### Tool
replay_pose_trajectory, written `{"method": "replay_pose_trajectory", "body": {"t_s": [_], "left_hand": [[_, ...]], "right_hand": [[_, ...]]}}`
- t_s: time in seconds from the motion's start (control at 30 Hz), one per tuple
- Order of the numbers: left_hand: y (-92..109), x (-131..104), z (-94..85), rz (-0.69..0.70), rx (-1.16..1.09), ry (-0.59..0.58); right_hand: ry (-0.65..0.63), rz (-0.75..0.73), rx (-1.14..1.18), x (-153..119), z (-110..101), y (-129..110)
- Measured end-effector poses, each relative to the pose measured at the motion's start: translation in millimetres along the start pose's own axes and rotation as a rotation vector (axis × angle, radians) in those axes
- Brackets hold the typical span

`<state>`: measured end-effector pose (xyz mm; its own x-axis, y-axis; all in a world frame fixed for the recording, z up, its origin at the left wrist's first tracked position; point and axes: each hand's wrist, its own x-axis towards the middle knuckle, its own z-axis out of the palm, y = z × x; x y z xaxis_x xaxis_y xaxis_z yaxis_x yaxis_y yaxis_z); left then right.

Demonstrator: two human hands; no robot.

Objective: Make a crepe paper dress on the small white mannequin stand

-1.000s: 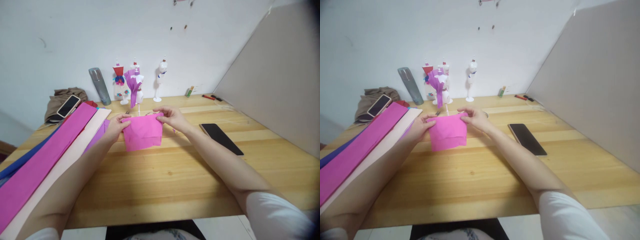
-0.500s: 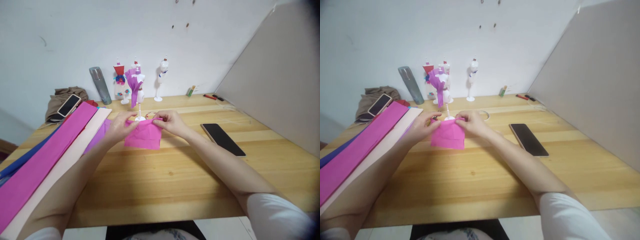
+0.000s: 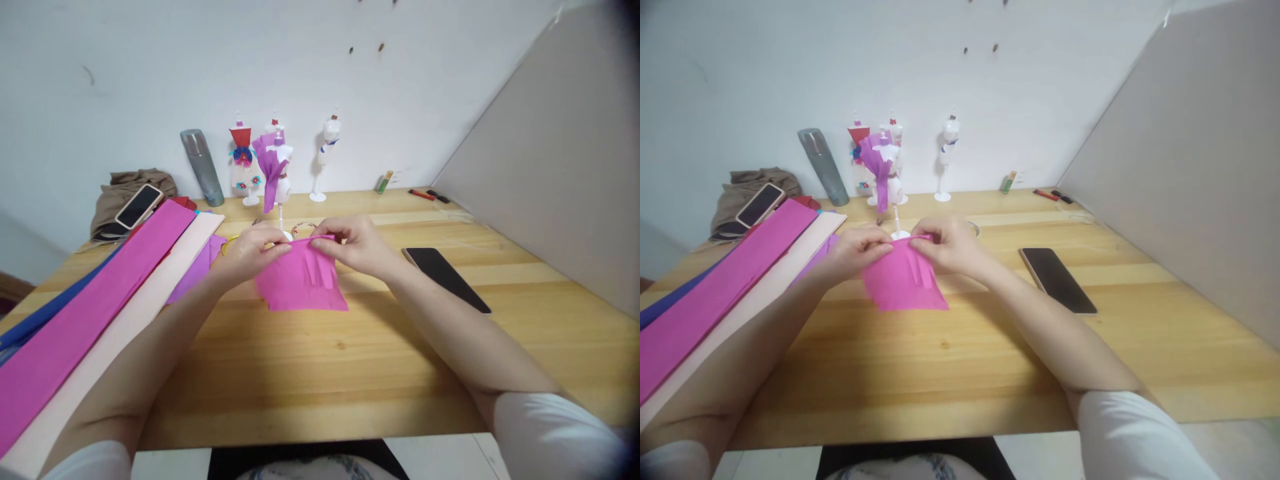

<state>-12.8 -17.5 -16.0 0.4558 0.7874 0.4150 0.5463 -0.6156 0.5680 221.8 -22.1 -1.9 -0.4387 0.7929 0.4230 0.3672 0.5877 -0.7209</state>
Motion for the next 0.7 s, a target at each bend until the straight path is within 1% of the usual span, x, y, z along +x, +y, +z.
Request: {"method": "replay_pose_trajectory", "body": {"t_s": [0.13, 0.23, 0.37, 0.43, 0.53, 0.63, 0.7], "left_hand": [[-12, 0, -3.7, -0.063, -0.11, -0.025], [-18, 0, -6.2, -0.134, -0.201, -0.039], [-21, 2, -13.2, -0.18, -0.209, -0.085], [-19, 1, -16.5, -0.184, -0.185, -0.082], [-10, -1, -16.9, -0.163, -0.053, -0.034], [3, -5, -8.6, -0.121, 0.106, 0.074], [11, -8, 0.9, -0.094, 0.139, 0.139]], "right_hand": [[0.066, 0.053, 0.072, 3, -19, 1], [0.078, 0.1, 0.092, 5, -32, 4], [0.077, 0.099, 0.058, 8, -42, 11], [0.068, 0.092, 0.027, 10, -43, 15], [0.106, 0.06, -0.106, 13, -44, 21], [0.236, 0.008, -0.246, 14, -44, 25], [0.334, -0.013, -0.259, 12, -43, 26]]}}
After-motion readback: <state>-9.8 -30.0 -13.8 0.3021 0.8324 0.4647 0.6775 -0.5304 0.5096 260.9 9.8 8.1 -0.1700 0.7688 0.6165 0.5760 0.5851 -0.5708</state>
